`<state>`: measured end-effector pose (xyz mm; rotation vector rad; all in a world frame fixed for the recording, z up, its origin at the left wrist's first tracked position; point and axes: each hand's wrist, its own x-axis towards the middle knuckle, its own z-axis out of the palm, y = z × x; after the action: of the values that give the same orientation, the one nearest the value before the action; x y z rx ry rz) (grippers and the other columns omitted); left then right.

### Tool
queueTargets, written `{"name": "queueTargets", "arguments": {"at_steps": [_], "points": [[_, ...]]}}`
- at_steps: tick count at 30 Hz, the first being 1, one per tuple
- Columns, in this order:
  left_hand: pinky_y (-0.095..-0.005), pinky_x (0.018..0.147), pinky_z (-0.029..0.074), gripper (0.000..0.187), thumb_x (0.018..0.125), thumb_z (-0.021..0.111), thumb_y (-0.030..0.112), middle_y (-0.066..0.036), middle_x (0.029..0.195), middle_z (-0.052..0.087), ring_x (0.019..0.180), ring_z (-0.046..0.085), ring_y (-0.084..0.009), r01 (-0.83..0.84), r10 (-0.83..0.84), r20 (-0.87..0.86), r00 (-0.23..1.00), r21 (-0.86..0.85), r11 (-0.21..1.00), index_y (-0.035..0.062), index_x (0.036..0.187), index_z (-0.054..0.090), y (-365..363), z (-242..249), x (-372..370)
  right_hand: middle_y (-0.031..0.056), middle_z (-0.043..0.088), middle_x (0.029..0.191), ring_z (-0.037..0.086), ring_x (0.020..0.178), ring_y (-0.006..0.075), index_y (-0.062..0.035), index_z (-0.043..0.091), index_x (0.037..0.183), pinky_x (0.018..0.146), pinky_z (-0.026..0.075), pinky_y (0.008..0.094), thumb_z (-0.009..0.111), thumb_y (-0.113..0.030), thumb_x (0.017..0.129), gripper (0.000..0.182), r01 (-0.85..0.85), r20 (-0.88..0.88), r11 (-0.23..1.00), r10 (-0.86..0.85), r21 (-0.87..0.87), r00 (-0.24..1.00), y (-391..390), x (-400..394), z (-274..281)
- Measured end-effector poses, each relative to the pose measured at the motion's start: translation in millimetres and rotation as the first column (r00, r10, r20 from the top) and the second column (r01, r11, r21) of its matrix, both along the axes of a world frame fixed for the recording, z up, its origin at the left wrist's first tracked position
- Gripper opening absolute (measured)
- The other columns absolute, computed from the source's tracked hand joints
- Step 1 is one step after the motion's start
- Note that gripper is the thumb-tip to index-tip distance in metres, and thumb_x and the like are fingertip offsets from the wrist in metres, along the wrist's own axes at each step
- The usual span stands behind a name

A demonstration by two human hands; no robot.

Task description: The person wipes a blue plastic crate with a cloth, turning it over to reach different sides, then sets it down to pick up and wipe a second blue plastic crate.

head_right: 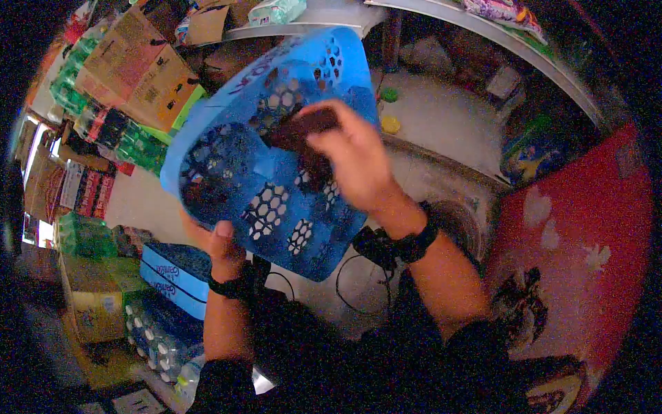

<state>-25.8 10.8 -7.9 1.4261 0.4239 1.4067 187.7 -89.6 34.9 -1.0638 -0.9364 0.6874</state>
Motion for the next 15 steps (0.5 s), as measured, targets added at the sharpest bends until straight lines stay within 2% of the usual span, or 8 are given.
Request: {"name": "queueTargets", "arguments": {"at_steps": [2,5,8,9,11,12,13,15], "points": [[-0.0447,0.104,0.047,0.098,0.068,0.09,0.051,-0.015,0.134,0.056,0.122,0.058,-0.0296,-0.037,0.037,-0.016,0.999,-0.029,0.999,-0.001,0.139,0.047,4,3,-3,0.0061,0.071,0.108,0.066,0.099,0.0182,0.0008,0.064,0.117,0.093,0.051,0.0334,0.055,-0.016,0.097,0.027,0.049,-0.345,0.988,0.004,0.146,0.939,1,11,-4],[-0.0456,0.104,0.048,0.095,0.069,0.09,0.05,-0.014,0.134,0.056,0.122,0.058,-0.0297,-0.05,0.058,0.106,0.993,-0.074,0.996,0.0011,0.138,0.048,20,-11,-12,0.0071,0.071,0.108,0.066,0.098,0.0187,0.0007,0.064,0.119,0.093,0.051,0.033,0.057,-0.017,0.098,0.028,0.368,-0.387,0.921,-0.296,0.126,0.873,3,22,10],[-0.0503,0.101,0.052,0.09,0.07,0.089,0.047,-0.014,0.132,0.057,0.119,0.06,-0.0324,0.003,0.018,0.221,0.975,-0.095,0.996,0.0025,0.138,0.048,35,-14,-24,0.0091,0.071,0.11,0.066,0.1,0.0183,-0.0012,0.063,0.121,0.095,0.05,0.0346,0.061,-0.017,0.097,0.028,0.472,-0.217,0.865,-0.435,0.171,0.874,3,38,1],[-0.051,0.099,0.053,0.089,0.071,0.088,0.046,-0.015,0.132,0.057,0.119,0.06,-0.033,0.026,0.007,0.258,0.966,-0.125,0.992,0.0026,0.137,0.048,39,-16,-28,0.0107,0.07,0.111,0.066,0.101,0.0208,-0.0021,0.063,0.121,0.096,0.051,0.0362,0.063,-0.016,0.096,0.029,0.47,-0.015,0.861,-0.477,0.194,0.879,3,33,-4],[-0.0498,0.094,0.056,0.083,0.073,0.086,0.041,-0.016,0.129,0.058,0.118,0.06,-0.0335,0.052,-0.014,0.225,0.974,-0.168,0.984,0.0012,0.136,0.048,39,-8,-36,0.0139,0.07,0.114,0.068,0.103,0.026,-0.0037,0.063,0.121,0.097,0.051,0.0394,0.066,-0.014,0.093,0.031,0.451,0.381,0.862,-0.506,0.23,0.773,5,16,-18],[-0.0487,0.093,0.057,0.082,0.073,0.085,0.04,-0.016,0.128,0.059,0.118,0.06,-0.0331,0.061,-0.021,0.225,0.974,-0.169,0.984,0.0008,0.135,0.048,41,-6,-36,0.0166,0.069,0.117,0.068,0.104,0.0303,-0.004,0.063,0.122,0.097,0.052,0.0419,0.067,-0.012,0.09,0.033,0.303,0.677,0.892,-0.452,0.335,0.581,11,17,-29],[-0.0476,0.092,0.057,0.081,0.073,0.084,0.039,-0.016,0.127,0.059,0.117,0.06,-0.0327,0.069,-0.029,0.224,0.974,-0.17,0.983,0.0005,0.135,0.048,42,-5,-36,0.0193,0.068,0.119,0.068,0.106,0.0347,-0.0043,0.062,0.122,0.097,0.052,0.0443,0.067,-0.01,0.087,0.036,0.125,0.872,0.919,-0.395,0.374,0.289,17,18,-38],[-0.0493,0.097,0.055,0.071,0.078,0.07,0.03,-0.02,0.126,0.062,0.114,0.064,-0.0341,-0.023,0.039,0.186,0.982,-0.086,0.996,-0.0025,0.137,0.051,43,-6,-32,0.0213,0.068,0.119,0.066,0.107,0.0393,-0.0041,0.062,0.123,0.096,0.053,0.0454,0.068,-0.009,0.085,0.039,0.177,0.899,0.948,-0.308,0.264,0.31,20,-1,-52]]}}
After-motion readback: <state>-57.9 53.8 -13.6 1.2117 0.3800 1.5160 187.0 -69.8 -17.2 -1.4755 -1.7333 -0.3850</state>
